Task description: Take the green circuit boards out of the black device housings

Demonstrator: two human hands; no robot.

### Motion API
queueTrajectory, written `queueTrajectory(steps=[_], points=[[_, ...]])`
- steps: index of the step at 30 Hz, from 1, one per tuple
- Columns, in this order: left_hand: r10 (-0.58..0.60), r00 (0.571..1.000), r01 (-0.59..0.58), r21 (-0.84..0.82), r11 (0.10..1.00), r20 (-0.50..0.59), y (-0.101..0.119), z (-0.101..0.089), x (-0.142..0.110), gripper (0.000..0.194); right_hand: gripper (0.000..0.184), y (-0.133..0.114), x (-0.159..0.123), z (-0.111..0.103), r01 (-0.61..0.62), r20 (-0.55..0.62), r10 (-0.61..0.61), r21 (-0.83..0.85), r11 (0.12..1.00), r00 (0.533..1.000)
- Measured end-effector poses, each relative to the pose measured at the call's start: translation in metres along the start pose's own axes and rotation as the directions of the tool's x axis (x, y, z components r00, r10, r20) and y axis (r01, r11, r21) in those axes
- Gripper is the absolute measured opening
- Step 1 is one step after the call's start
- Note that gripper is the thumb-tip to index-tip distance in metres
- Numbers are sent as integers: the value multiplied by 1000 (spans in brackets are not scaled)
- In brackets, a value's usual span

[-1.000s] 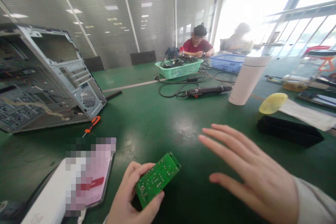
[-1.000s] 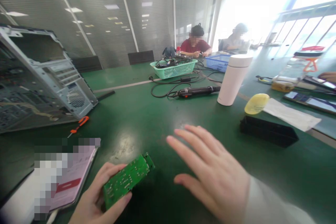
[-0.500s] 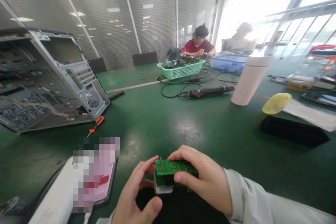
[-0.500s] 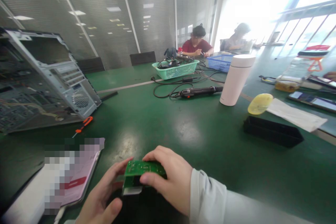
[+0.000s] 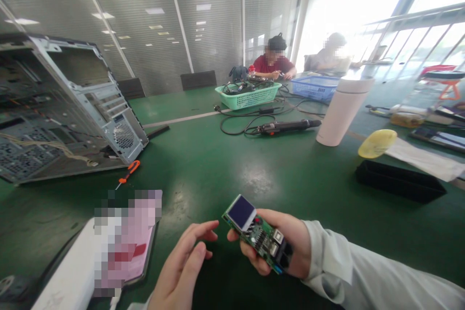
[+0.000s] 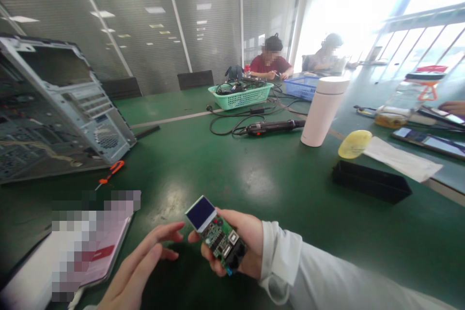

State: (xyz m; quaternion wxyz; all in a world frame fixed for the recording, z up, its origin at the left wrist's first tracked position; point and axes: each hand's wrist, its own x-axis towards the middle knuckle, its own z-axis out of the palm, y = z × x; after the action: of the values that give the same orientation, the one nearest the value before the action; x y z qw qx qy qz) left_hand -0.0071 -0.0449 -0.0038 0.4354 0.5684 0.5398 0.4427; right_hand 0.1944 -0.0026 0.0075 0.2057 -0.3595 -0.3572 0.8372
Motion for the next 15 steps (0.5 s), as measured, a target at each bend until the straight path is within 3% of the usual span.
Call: queueTrajectory(steps=[3, 7, 8, 10, 12, 13, 15], points=[[-19, 1000, 20, 22, 1000, -17, -3, -4, 1, 35, 56, -1, -4, -6, 153, -191, -172, -110, 982, 966], [-6, 1000, 6, 35, 999, -7, -5, -6, 2, 36, 66, -8, -25, -30, 317, -358, -429, -331, 889, 829], [-1, 1000, 2, 34, 999, -7, -6, -6, 3, 35, 68, -11, -34, -40, 325, -403, -503, -433, 841, 765], [4, 1000, -4, 29, 1000, 1, -6, -6, 3, 35, 69, -17, -59, -66, 224, -462, -674, -704, 674, 576], [2, 1000, -3, 22, 1000, 11, -8, -6, 4, 35, 71, -25, -92, -99, -56, -438, -820, -891, 450, 369], [2, 1000, -2, 20, 1000, 16, -9, -7, 5, 35, 72, -29, -110, -117, -198, -429, -854, -902, 385, 294], [-1, 1000, 1, 22, 1000, 22, -11, -7, 6, 34, 79, -38, -149, -155, -399, -426, -884, -857, 325, 194]])
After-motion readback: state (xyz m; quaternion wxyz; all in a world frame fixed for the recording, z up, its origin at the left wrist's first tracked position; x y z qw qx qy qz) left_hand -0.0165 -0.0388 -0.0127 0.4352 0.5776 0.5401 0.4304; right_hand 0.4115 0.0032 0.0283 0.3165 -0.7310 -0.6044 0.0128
